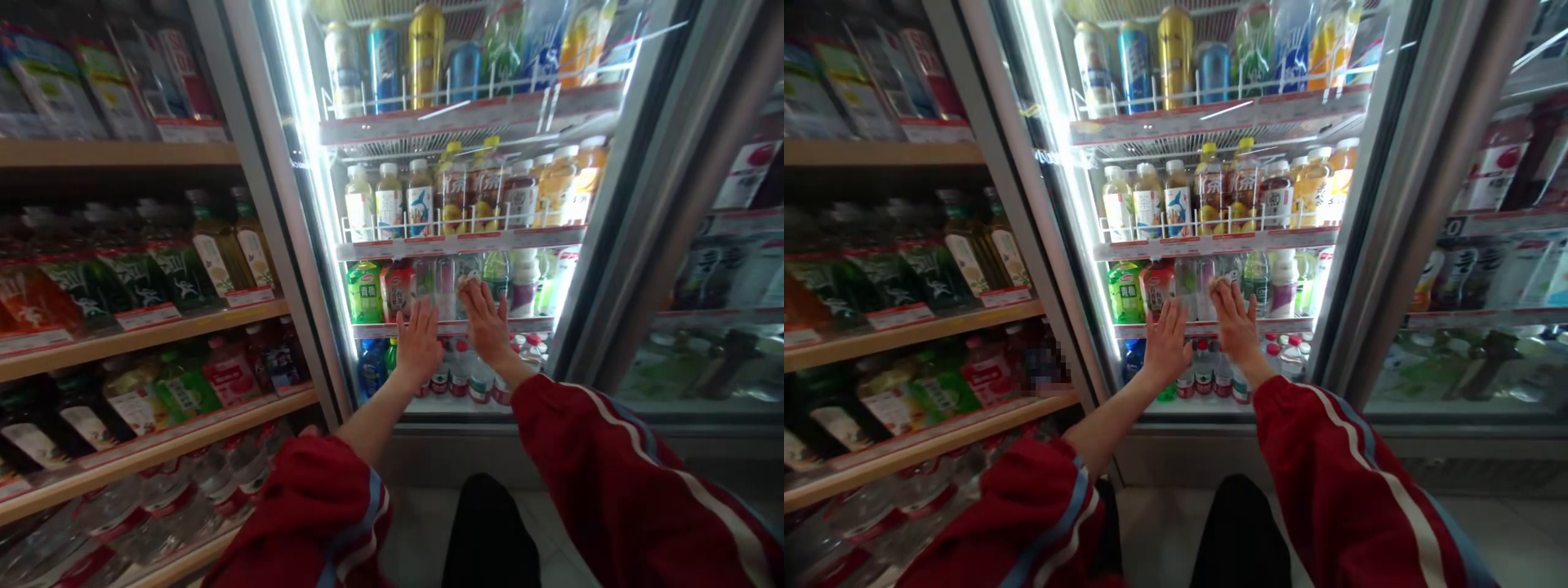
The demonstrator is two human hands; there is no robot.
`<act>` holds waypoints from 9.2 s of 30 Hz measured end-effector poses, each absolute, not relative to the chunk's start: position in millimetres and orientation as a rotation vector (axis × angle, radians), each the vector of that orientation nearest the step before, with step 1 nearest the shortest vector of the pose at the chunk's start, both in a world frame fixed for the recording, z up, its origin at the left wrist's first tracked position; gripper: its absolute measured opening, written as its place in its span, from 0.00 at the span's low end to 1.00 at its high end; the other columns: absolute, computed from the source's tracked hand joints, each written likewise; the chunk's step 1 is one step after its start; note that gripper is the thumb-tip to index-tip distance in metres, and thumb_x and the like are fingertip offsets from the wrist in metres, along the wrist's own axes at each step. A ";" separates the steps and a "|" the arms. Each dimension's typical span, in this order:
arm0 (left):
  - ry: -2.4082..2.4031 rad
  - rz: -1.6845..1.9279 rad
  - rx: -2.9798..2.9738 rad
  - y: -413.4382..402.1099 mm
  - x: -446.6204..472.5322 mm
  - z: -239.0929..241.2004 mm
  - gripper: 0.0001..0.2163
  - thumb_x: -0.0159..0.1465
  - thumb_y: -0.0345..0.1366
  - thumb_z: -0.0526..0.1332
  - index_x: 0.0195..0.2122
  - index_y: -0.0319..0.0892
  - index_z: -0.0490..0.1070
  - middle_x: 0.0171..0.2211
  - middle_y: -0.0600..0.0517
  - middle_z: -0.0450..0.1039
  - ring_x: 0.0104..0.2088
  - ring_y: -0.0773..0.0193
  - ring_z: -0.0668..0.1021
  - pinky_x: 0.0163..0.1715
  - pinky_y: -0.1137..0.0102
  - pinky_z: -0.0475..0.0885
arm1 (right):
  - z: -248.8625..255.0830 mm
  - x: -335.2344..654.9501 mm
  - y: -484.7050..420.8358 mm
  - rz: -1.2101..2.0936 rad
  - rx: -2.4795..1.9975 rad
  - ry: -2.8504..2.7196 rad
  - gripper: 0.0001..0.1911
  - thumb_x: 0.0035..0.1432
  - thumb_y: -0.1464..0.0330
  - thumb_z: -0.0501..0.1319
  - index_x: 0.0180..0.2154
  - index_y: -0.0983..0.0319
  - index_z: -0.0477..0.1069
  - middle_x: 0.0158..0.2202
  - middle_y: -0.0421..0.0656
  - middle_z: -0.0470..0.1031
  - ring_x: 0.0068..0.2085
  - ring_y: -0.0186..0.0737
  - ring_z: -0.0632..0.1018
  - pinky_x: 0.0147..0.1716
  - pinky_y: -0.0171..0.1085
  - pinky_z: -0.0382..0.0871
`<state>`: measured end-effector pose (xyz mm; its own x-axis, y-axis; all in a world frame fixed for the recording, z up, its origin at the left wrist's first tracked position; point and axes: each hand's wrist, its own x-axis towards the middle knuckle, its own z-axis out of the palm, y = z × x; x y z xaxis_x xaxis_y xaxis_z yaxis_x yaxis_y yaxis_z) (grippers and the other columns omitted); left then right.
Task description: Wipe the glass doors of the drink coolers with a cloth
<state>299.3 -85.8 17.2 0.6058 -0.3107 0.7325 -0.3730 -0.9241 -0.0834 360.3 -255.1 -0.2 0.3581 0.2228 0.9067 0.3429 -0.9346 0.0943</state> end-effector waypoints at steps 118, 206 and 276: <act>-0.098 1.185 2.800 58.0 266.0 -4.1 0.31 0.57 0.29 0.56 0.63 0.33 0.53 0.66 0.39 0.49 0.67 0.51 0.52 0.64 0.49 0.49 | -2.8 357.9 -101.9 -1.482 -2.542 -1.030 0.34 0.57 0.80 0.48 0.65 0.61 0.52 0.65 0.48 0.57 0.66 0.47 0.55 0.63 0.55 0.46; 0.150 0.479 2.360 30.7 262.0 -51.1 0.25 0.57 0.29 0.56 0.58 0.36 0.62 0.59 0.42 0.65 0.60 0.56 0.67 0.61 0.60 0.56 | -24.4 364.2 -87.4 -1.664 -2.359 -1.124 0.32 0.59 0.77 0.49 0.65 0.62 0.50 0.64 0.48 0.59 0.67 0.49 0.50 0.64 0.59 0.33; -0.054 0.915 2.947 10.9 280.3 -44.4 0.32 0.56 0.29 0.56 0.64 0.32 0.51 0.67 0.38 0.44 0.67 0.51 0.48 0.63 0.45 0.46 | -47.2 364.1 -111.5 -1.606 -2.413 -0.918 0.33 0.60 0.77 0.47 0.66 0.62 0.47 0.65 0.48 0.58 0.67 0.48 0.53 0.64 0.58 0.39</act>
